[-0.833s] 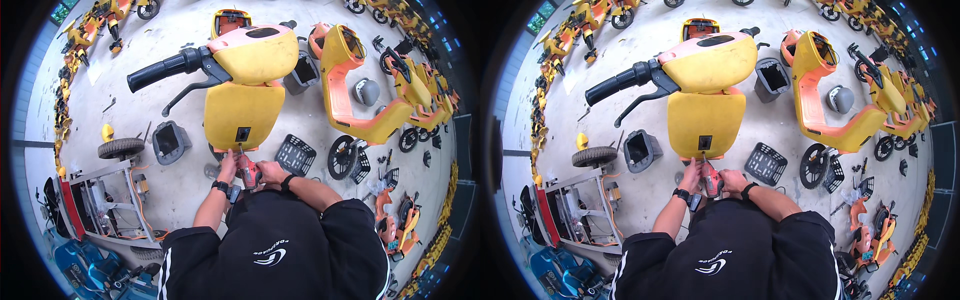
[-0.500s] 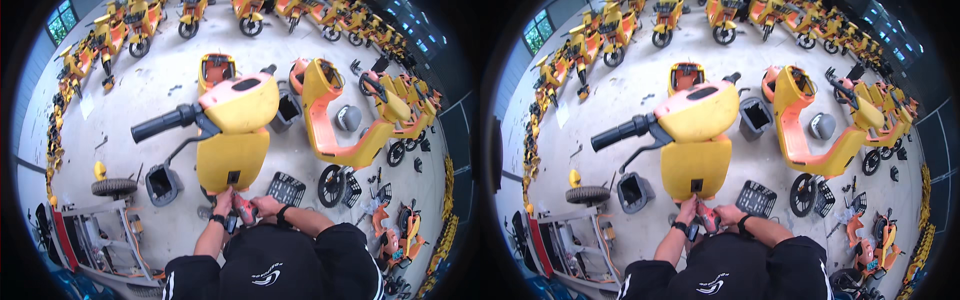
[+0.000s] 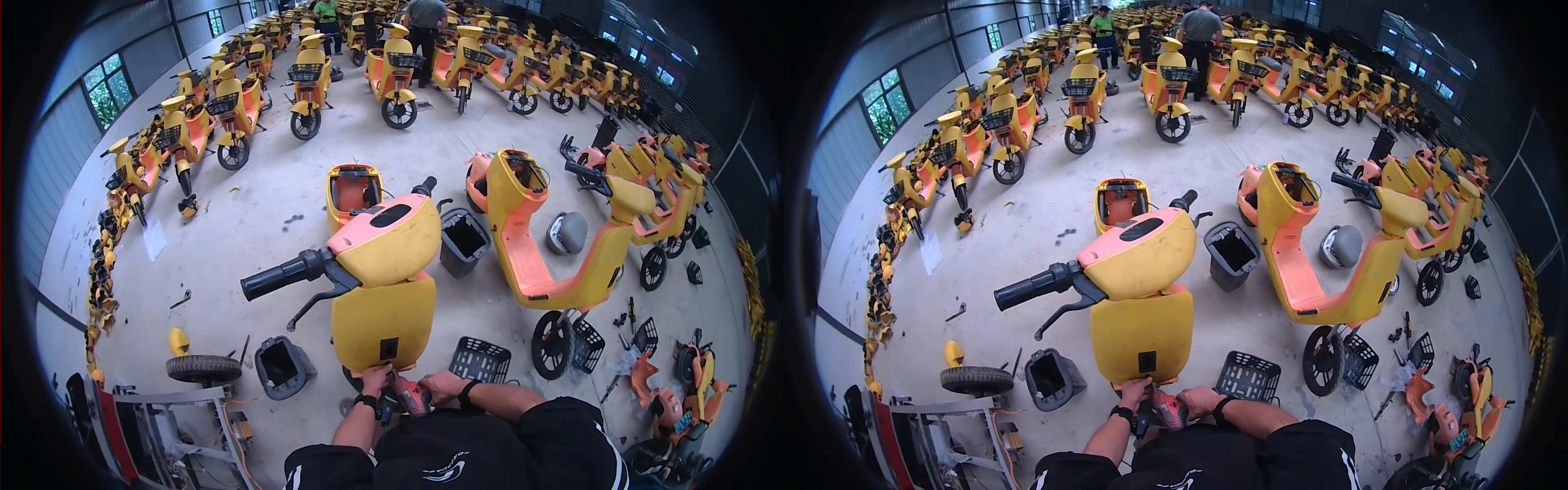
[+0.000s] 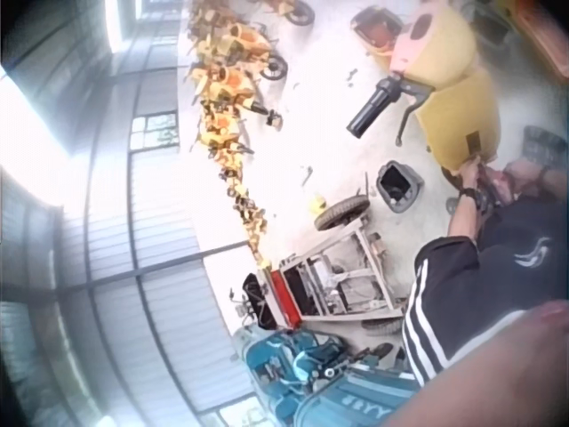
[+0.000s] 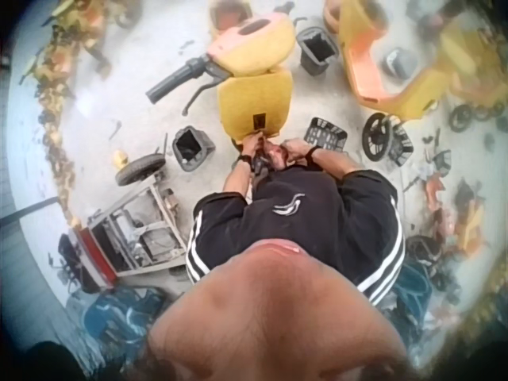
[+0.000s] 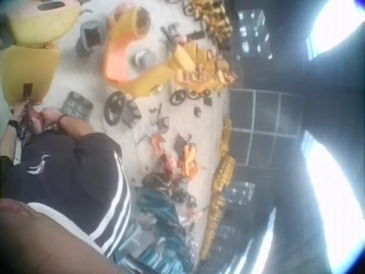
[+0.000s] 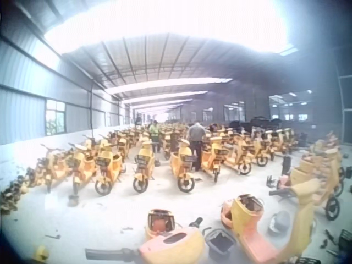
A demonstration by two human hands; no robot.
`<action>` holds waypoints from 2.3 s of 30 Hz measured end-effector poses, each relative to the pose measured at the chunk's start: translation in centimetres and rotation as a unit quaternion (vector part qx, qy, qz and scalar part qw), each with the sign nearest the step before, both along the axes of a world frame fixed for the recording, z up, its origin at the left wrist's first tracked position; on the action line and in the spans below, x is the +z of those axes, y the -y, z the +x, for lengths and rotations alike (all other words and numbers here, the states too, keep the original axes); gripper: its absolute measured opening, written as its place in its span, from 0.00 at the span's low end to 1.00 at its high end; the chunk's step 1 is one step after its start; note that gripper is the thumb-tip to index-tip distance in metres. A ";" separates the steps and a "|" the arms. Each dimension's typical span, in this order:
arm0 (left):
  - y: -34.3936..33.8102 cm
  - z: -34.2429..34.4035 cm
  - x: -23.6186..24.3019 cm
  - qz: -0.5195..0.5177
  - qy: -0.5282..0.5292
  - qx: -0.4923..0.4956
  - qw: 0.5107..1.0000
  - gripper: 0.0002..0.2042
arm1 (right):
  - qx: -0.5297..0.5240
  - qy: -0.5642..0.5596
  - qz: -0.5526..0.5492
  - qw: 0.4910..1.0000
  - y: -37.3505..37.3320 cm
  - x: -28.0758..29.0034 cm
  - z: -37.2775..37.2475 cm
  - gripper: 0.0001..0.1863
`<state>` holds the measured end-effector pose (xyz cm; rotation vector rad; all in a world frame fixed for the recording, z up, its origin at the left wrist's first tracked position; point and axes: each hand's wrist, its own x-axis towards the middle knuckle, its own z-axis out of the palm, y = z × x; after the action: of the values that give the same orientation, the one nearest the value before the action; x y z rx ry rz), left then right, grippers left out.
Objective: The person unscrews fasteners from a basket on a yellow scooter using a power drill, removes the basket, and then uses the drill to remove a plastic component from the front fork assembly. The person then moves to another yellow scooter and performs similar disassembly actions on its front basket.
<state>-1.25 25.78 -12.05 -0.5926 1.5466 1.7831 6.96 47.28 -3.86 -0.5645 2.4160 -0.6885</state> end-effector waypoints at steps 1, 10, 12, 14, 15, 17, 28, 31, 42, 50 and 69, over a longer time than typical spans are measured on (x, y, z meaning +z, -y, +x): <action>-0.3 0.3 0.5 -0.013 -0.011 -0.023 1.000 0.12 | 0.006 0.006 0.004 1.000 -0.2 0.1 0.2 0.30; 2.8 4.2 -2.4 -0.305 -0.163 0.071 0.936 0.14 | 0.030 0.093 0.033 0.995 1.5 0.9 -0.1 0.35; 4.6 4.5 1.6 -0.384 -0.148 0.007 0.911 0.16 | -0.026 0.134 0.010 0.991 1.6 1.0 0.3 0.37; 8.2 5.3 1.0 -0.292 -0.133 0.027 0.947 0.16 | -0.059 0.180 0.006 0.982 2.0 -0.9 0.9 0.37; 9.5 5.6 2.0 -0.302 -0.141 0.031 0.942 0.16 | -0.140 0.218 0.005 0.966 2.3 -1.3 1.1 0.37; 11.1 5.4 6.0 -0.282 -0.131 0.041 0.950 0.18 | -0.212 0.287 0.013 0.934 1.7 -2.9 1.8 0.34; 30.8 -1.7 1.5 -0.268 -0.042 0.002 0.963 0.20 | -0.617 0.401 -0.114 0.668 0.7 -6.2 11.0 0.18; 36.1 0.9 -4.3 -0.243 -0.044 -0.015 0.969 0.15 | -0.715 0.430 -0.174 0.523 2.7 -5.6 14.7 0.15; 43.0 6.6 -19.8 -0.071 0.232 0.231 0.942 0.09 | -0.573 0.489 -0.118 0.647 31.2 -2.4 0.1 0.18; 40.8 2.1 -24.8 -0.002 0.273 0.322 0.907 0.24 | -0.478 0.500 -0.122 0.712 43.5 -8.1 -10.3 0.20; 42.9 -29.3 -12.8 -0.038 0.227 0.401 0.887 0.24 | -0.487 0.421 -0.199 0.739 43.3 -6.3 -18.5 0.23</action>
<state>-30.53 -17.16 -24.81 -1.7460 1.1003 1.9275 -11.51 4.00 -10.16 0.8418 1.5037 -1.4887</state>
